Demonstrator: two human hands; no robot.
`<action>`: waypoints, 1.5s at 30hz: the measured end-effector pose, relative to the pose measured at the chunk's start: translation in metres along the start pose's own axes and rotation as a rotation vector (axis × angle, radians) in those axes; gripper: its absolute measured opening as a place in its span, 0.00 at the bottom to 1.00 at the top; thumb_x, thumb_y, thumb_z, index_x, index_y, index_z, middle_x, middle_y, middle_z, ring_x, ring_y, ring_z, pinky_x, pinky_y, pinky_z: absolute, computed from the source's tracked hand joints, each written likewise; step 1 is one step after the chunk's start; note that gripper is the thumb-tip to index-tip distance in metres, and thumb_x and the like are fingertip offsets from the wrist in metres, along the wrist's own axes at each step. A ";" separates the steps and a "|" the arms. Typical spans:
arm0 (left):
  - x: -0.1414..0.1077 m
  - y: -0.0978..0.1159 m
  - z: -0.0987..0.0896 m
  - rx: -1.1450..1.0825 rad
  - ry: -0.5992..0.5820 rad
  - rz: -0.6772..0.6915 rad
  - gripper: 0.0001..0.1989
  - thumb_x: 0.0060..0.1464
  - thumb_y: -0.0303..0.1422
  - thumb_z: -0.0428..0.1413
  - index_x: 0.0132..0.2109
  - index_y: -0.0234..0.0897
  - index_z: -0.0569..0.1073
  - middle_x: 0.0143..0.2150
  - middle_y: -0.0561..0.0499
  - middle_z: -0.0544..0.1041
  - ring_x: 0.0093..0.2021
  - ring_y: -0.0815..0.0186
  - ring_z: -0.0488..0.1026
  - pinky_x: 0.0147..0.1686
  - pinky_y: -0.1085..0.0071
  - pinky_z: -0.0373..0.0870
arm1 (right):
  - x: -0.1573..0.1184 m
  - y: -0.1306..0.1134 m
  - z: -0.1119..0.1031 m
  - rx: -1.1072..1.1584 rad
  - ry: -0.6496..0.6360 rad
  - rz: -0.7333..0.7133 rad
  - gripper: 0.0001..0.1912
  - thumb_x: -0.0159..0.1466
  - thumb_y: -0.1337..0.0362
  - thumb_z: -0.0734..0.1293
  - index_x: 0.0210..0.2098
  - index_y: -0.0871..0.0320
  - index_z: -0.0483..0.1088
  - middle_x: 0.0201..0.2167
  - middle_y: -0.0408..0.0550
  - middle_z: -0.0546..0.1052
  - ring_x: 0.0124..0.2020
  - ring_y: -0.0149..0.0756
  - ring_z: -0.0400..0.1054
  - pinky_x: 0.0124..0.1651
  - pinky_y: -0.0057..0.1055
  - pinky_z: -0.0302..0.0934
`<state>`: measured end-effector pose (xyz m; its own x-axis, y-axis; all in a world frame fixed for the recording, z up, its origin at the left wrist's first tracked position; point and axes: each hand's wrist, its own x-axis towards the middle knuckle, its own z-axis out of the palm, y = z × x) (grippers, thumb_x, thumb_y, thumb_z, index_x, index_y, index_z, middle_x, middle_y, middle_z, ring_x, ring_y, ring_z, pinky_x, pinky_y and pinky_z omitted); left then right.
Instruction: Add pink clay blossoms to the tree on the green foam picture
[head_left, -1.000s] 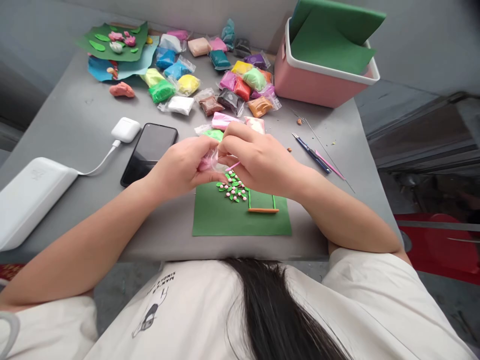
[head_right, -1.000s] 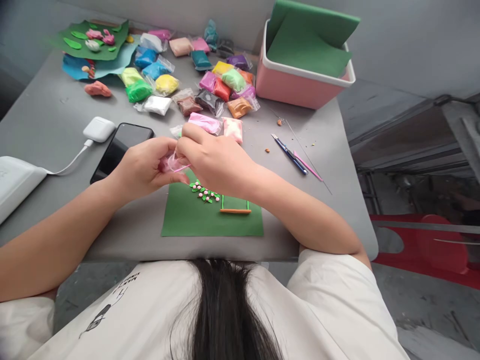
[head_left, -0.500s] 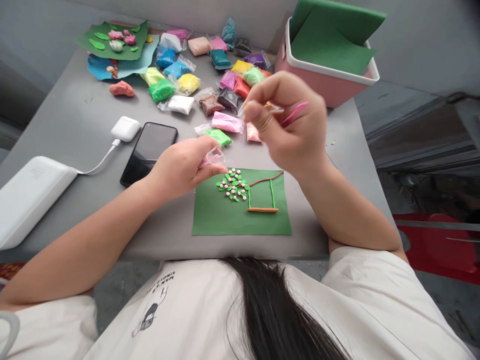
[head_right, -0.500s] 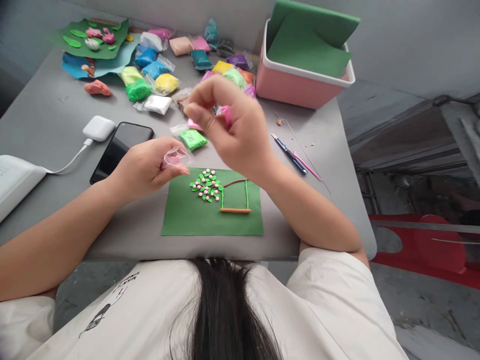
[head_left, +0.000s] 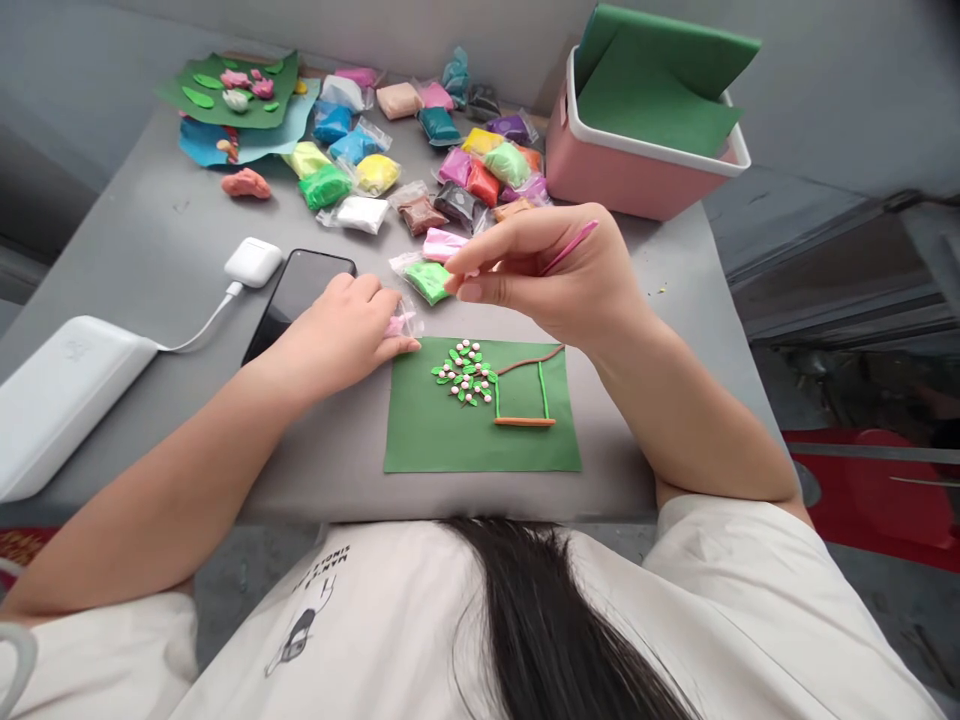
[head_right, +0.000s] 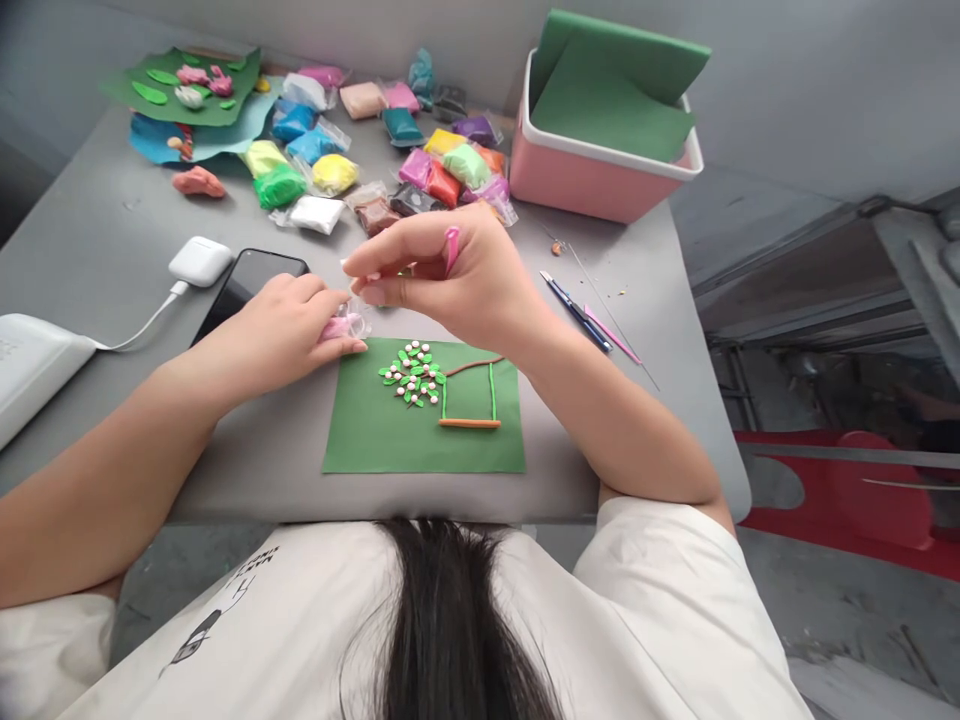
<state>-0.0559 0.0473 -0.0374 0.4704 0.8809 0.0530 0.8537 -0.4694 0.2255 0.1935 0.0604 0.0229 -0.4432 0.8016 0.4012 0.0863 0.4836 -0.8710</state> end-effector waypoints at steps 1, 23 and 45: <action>0.000 0.001 0.002 -0.002 0.015 -0.020 0.24 0.57 0.50 0.63 0.50 0.34 0.79 0.47 0.35 0.76 0.54 0.37 0.71 0.59 0.46 0.66 | 0.000 0.000 0.000 0.010 -0.010 0.001 0.14 0.61 0.52 0.80 0.37 0.57 0.83 0.32 0.47 0.83 0.35 0.37 0.79 0.38 0.36 0.78; -0.010 0.059 -0.027 -1.243 0.252 -0.147 0.23 0.61 0.57 0.62 0.37 0.41 0.83 0.34 0.48 0.81 0.35 0.63 0.74 0.40 0.65 0.72 | -0.006 0.003 0.012 0.022 -0.017 -0.081 0.18 0.61 0.55 0.81 0.25 0.58 0.74 0.24 0.41 0.79 0.25 0.26 0.63 0.29 0.29 0.60; -0.002 0.053 -0.018 -1.480 0.261 -0.302 0.16 0.57 0.48 0.68 0.40 0.40 0.82 0.35 0.50 0.79 0.33 0.68 0.72 0.34 0.71 0.71 | -0.003 0.005 0.006 -0.034 -0.046 -0.045 0.12 0.68 0.56 0.74 0.35 0.59 0.82 0.30 0.45 0.83 0.32 0.31 0.76 0.38 0.32 0.73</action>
<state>-0.0158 0.0215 -0.0081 0.1391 0.9893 -0.0428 -0.1482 0.0636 0.9869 0.1903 0.0580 0.0157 -0.4881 0.7618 0.4258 0.0954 0.5315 -0.8417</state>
